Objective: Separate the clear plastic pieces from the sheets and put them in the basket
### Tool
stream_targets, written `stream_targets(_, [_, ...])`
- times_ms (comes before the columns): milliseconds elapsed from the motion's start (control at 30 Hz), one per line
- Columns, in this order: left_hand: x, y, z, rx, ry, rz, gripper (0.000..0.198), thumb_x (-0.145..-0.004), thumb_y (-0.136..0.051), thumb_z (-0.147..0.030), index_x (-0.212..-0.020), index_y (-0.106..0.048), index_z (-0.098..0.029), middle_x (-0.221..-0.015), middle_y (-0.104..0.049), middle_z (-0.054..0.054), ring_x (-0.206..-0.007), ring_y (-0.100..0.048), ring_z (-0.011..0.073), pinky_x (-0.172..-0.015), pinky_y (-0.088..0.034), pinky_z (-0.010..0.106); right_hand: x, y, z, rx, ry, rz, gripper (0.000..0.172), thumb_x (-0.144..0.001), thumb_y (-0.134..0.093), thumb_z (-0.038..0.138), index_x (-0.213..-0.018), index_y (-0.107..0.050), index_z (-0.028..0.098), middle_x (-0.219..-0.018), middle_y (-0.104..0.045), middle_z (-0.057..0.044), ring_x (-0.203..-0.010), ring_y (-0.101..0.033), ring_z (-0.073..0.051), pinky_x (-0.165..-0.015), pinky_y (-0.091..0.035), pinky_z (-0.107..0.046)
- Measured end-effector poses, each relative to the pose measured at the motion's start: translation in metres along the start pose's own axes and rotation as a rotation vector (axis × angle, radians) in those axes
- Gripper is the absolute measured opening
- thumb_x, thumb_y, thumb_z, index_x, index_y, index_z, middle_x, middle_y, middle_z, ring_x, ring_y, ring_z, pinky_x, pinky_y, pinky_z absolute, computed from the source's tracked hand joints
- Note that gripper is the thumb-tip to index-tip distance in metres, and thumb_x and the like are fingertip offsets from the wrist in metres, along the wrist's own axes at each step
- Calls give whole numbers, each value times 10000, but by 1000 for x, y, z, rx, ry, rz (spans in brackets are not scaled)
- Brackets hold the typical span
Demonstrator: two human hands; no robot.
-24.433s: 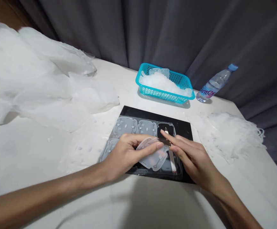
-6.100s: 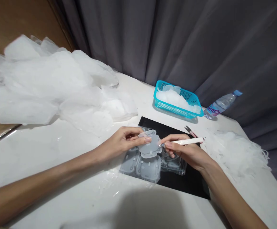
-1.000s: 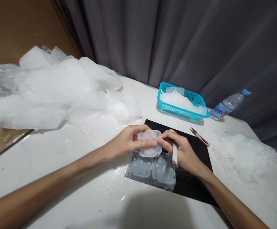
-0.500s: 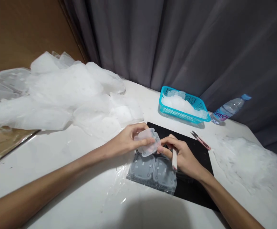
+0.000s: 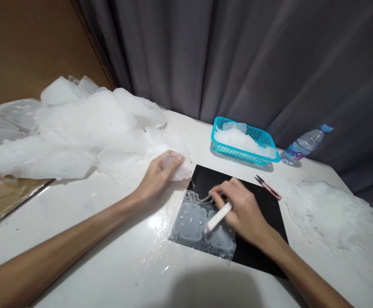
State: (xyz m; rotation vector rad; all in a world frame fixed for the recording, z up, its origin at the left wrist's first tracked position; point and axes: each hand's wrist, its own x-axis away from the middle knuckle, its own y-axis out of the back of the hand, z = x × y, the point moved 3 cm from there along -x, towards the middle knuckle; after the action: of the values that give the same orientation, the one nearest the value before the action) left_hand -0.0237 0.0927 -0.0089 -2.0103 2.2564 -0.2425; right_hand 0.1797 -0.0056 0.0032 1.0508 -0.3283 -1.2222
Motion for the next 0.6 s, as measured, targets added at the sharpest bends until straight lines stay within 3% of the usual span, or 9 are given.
stream_targets(133, [17,-24,3,120,188,340,317,-920,-789,-423,-988,-666,-139,-827,-735,77,-759,-742,208,-659,-622,311,-10,19,-44,72,-255,-193,143,-1016,-586,257,-1023,-718,205,-955,-734,-77,-937,-603,-269,-846,-465,-404])
stream_targets(267, [31,-35,10,149,290,502,319,-963,-750,-425,-1009,-691,-115,-906,-782,146,-831,-789,243,-681,-633,300,-13,21,-91,264,-283,-242,287,-1051,-492,325,-1175,-711,186,-1141,-697,-140,-1067,-575,-323,-947,-460,-479])
stream_targets(433, [32,-33,10,167,344,564,328,-964,-746,-439,-1032,-694,-123,-968,-803,155,-867,-808,265,-727,-653,332,-8,7,-111,401,-201,-188,383,-1081,-472,407,-1326,-659,179,-1286,-658,-164,-1121,-527,-345,-955,-464,-486])
stream_targets(600, [32,-34,3,181,375,557,390,-937,-769,-482,-1061,-701,-119,-974,-808,159,-869,-809,272,-753,-657,351,-9,4,-108,523,-153,-153,328,-1109,-394,294,-1110,-705,191,-1032,-702,-141,-1009,-575,-311,-827,-449,-397])
